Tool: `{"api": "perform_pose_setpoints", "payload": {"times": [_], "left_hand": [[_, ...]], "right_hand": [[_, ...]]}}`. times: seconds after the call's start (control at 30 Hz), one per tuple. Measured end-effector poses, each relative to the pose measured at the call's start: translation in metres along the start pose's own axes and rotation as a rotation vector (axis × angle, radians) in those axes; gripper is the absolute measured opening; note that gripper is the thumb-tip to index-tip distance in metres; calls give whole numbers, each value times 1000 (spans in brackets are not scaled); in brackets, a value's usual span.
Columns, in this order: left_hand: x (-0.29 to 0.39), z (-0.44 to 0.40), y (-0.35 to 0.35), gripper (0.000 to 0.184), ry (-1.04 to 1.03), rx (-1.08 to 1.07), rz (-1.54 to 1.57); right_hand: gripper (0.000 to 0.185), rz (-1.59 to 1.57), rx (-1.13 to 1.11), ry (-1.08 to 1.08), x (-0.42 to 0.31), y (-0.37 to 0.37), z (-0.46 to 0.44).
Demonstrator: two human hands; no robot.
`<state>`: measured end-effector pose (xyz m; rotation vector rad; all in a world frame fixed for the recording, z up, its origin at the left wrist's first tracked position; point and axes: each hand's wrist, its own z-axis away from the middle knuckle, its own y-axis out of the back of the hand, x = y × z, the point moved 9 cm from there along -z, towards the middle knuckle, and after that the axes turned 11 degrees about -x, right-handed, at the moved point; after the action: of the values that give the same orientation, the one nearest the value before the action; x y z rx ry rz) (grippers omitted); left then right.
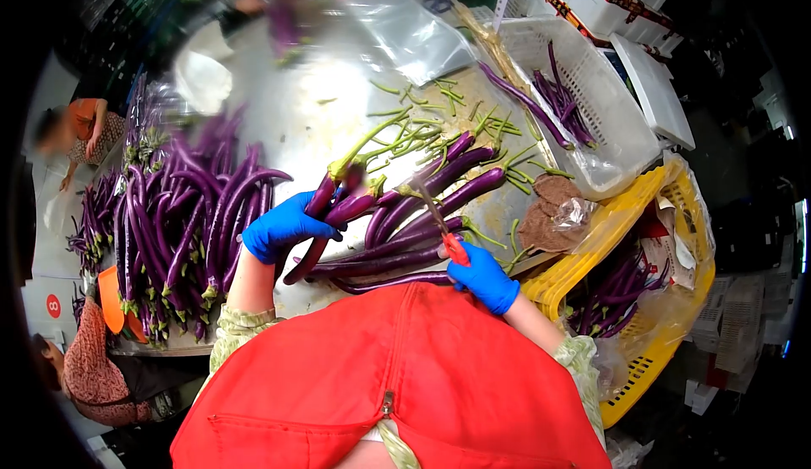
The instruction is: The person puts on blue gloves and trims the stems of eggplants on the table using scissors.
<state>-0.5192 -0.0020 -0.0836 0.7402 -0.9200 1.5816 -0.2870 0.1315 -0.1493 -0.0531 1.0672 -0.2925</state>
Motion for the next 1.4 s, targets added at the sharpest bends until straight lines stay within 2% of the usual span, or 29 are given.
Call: {"api": "perform_pose_setpoints", "payload": {"times": [0.17,0.3,0.4,0.93,1.03,1.13,1.17,1.27,1.33,1.4], "left_hand": [[0,-6,-10,53,5,-36,8],[0,-13,-22,51,10,-74,-35],[-5,-17,-26,52,17,-84,-24],[-8,-22,-28,58,38,-111,-27],[-7,-21,-29,57,40,-114,-2],[-6,-18,-29,57,61,-127,18],[-6,-17,-29,58,69,-130,21],[-6,-17,-15,57,3,-49,67],[-3,-13,-3,54,26,28,-40],[8,-9,-3,52,51,90,-156]], "right_hand": [[67,-126,-195,70,-4,-24,-13],[76,-150,-232,65,-19,-33,-24],[51,-168,-170,111,-33,-34,-23],[44,-189,-167,130,-33,-34,-27],[61,-182,-185,86,-22,-29,-29],[32,-248,-139,54,-14,-23,-26],[12,-224,-83,99,-20,-20,-21],[21,-253,-32,116,-6,-2,-15],[37,-284,68,158,-20,7,2],[37,-157,-20,60,-34,2,15]]}}
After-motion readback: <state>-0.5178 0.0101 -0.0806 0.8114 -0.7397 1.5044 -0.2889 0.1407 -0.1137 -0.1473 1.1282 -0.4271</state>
